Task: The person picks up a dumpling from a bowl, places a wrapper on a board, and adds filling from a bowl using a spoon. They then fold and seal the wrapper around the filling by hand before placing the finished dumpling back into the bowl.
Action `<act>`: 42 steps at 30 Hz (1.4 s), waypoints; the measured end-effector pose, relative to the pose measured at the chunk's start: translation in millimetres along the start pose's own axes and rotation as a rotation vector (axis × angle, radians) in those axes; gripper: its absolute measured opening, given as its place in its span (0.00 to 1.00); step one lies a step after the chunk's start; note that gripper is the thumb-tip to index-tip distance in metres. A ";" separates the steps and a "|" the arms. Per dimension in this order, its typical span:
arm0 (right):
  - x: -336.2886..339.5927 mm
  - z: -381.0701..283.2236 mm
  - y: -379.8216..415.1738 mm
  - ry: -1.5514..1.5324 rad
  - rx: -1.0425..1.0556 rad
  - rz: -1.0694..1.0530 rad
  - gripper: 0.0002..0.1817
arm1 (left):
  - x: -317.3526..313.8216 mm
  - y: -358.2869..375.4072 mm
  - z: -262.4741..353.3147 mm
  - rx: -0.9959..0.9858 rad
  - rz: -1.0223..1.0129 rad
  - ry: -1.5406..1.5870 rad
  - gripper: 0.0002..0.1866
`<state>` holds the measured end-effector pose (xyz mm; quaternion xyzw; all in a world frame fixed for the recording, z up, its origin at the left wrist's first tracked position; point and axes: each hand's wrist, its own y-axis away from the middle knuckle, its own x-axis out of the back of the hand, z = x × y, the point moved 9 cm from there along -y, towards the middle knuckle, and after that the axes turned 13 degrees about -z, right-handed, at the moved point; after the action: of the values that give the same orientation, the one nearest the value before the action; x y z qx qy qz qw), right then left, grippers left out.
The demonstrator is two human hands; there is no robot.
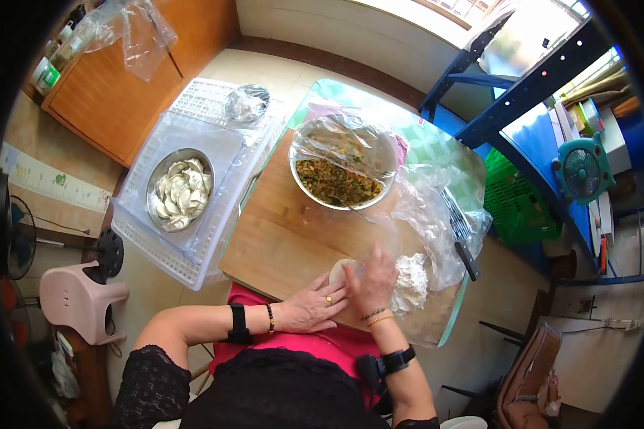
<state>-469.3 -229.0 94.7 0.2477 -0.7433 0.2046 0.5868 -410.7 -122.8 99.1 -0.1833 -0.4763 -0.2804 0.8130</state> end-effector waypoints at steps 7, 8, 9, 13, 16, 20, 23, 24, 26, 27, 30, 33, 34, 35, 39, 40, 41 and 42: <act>5.2 51.7 -12.7 -0.324 -0.200 0.036 0.43 | 10.5 7.1 -7.1 0.083 0.092 0.037 0.30; 10.0 38.2 -10.3 -0.322 -0.082 0.065 0.42 | 11.0 8.1 -6.6 0.074 0.088 0.037 0.30; 15.3 22.4 -6.6 -0.319 0.034 0.094 0.42 | 12.5 9.5 -5.9 0.070 0.086 0.023 0.30; 5.7 -40.2 4.4 -0.086 0.161 -0.046 0.42 | -1.8 7.1 -8.4 0.066 -0.082 0.029 0.30; -9.8 -8.7 -11.7 -0.082 -0.046 -0.032 0.43 | -1.1 11.5 -8.1 0.075 -0.005 0.004 0.31; -9.1 39.1 -32.1 -0.229 -0.169 0.000 0.45 | 2.3 7.8 -5.8 0.075 -0.033 -0.038 0.31; 0.6 37.0 -26.1 -0.311 -0.099 0.043 0.44 | 8.7 9.6 -11.5 0.143 -0.014 0.078 0.31; 3.9 29.9 -20.5 -0.349 -0.037 0.056 0.43 | 14.4 11.7 -12.5 0.156 0.044 0.069 0.31; 14.0 -2.1 -4.7 -0.282 -0.005 0.032 0.42 | 17.4 15.1 -11.9 0.147 0.081 0.058 0.32; 14.0 -18.4 0.2 -0.210 0.040 -0.001 0.42 | 11.1 15.2 -14.9 0.183 0.012 0.027 0.32; 0.8 -34.3 7.6 -0.051 0.110 0.019 0.42 | 1.4 17.9 -18.6 0.200 -0.059 -0.038 0.33; 0.8 0.4 -13.0 -0.151 -0.057 0.033 0.43 | 6.1 17.2 -18.8 0.189 -0.057 -0.066 0.33; -2.0 15.7 -18.1 -0.193 -0.123 0.032 0.43 | 9.3 15.9 -20.7 0.211 -0.042 -0.050 0.33; -5.8 29.0 -21.3 -0.279 -0.190 0.009 0.43 | 12.2 15.5 -23.9 0.242 -0.017 -0.015 0.33; -2.9 48.5 -17.7 -0.388 -0.200 0.086 0.44 | 16.7 11.2 -37.7 0.314 0.031 -0.055 0.34; -1.5 48.5 -14.2 -0.420 -0.181 0.095 0.42 | 14.4 6.7 -36.5 0.295 -0.009 -0.081 0.33; -0.1 48.1 -9.9 -0.451 -0.165 0.103 0.41 | 10.7 2.8 -34.1 0.274 -0.050 -0.105 0.32; 6.3 46.3 -5.2 -0.451 -0.171 0.105 0.41 | 9.7 0.3 -31.8 0.268 -0.053 -0.105 0.32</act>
<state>-503.1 -261.5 90.3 0.1975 -0.8819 0.1108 0.4135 -385.4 -143.2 92.3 -0.0748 -0.5560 -0.2259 0.7964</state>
